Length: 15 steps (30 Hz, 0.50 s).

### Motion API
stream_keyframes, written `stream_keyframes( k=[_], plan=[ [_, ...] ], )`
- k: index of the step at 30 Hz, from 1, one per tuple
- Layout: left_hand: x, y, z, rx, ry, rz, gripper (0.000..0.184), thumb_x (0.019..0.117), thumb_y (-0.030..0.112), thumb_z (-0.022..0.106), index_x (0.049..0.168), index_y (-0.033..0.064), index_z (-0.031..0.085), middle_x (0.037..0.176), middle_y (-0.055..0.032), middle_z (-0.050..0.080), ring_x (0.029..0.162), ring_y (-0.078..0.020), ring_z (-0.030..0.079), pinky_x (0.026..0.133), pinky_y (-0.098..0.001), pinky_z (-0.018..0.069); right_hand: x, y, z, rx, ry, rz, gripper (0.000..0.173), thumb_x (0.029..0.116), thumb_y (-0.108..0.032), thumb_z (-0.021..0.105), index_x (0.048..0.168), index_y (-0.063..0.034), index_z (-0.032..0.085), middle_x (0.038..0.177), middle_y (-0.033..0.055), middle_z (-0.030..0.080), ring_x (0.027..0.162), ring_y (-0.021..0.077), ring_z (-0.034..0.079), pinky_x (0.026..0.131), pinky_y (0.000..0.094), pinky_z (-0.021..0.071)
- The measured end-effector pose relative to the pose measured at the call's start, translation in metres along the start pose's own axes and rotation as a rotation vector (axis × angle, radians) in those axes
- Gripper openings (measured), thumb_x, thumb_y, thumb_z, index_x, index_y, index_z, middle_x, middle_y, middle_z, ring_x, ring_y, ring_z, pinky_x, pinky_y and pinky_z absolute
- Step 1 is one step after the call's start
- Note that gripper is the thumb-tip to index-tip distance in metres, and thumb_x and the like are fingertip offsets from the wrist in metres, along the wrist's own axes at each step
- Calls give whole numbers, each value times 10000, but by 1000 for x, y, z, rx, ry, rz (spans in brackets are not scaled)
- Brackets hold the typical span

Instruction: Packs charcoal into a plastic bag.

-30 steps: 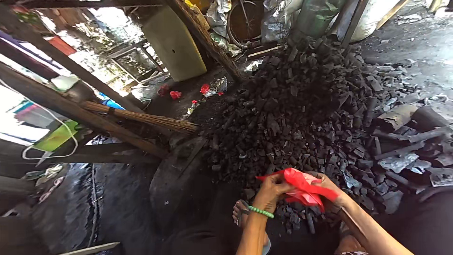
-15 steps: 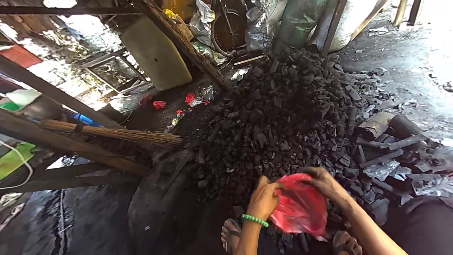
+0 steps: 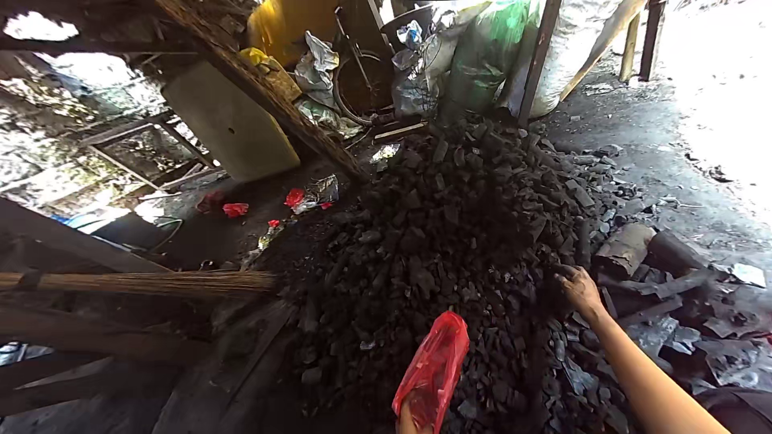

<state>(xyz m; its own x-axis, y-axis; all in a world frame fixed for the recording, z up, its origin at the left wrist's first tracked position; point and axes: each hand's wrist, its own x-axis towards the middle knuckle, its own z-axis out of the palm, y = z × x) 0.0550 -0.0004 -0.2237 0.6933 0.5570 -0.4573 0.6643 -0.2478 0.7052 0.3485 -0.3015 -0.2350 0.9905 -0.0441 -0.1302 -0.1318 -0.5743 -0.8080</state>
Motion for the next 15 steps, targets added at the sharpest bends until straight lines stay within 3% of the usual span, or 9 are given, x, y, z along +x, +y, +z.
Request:
stream_keyframes(
  k=[4,7,9,11,15],
  plan=[
    [3,2,4,-86,8,-13,704,871,-113,637,1506,-102,334,1442,-408,416,1258,-498,517,998,-556,485,-17,-3,-9,-183,-27,-42,268,1027,-130,609,1235,10,703,1277,271,653,1229,456,596,1066,632,413],
    [3,9,8,-186,23,-5,687,873,-141,605,1500,-98,328,1408,-367,458,1143,-404,587,915,-490,527,-29,-15,-35,-246,-213,-38,282,1008,-245,671,1062,26,730,1021,265,707,999,445,667,915,649,475],
    [3,14,10,-247,34,-26,672,892,-151,587,1506,-76,326,1397,-339,468,1070,-348,608,844,-441,547,-31,-22,-50,-219,-227,-97,289,1007,-258,672,998,22,742,922,232,712,897,405,675,855,628,490],
    [5,18,13,-303,52,-50,653,902,-160,559,1503,-58,326,1367,-319,468,943,-303,614,729,-404,549,-30,-36,-54,-207,-129,-161,317,1012,-277,663,990,31,735,949,244,703,929,421,669,869,645,482],
    [7,18,15,-354,70,-55,655,903,-164,553,1508,-59,322,1396,-329,448,992,-336,608,757,-435,552,-8,-64,-28,-379,-85,-185,487,993,-436,657,1099,35,720,1176,276,658,1104,477,632,919,673,480]
  ],
)
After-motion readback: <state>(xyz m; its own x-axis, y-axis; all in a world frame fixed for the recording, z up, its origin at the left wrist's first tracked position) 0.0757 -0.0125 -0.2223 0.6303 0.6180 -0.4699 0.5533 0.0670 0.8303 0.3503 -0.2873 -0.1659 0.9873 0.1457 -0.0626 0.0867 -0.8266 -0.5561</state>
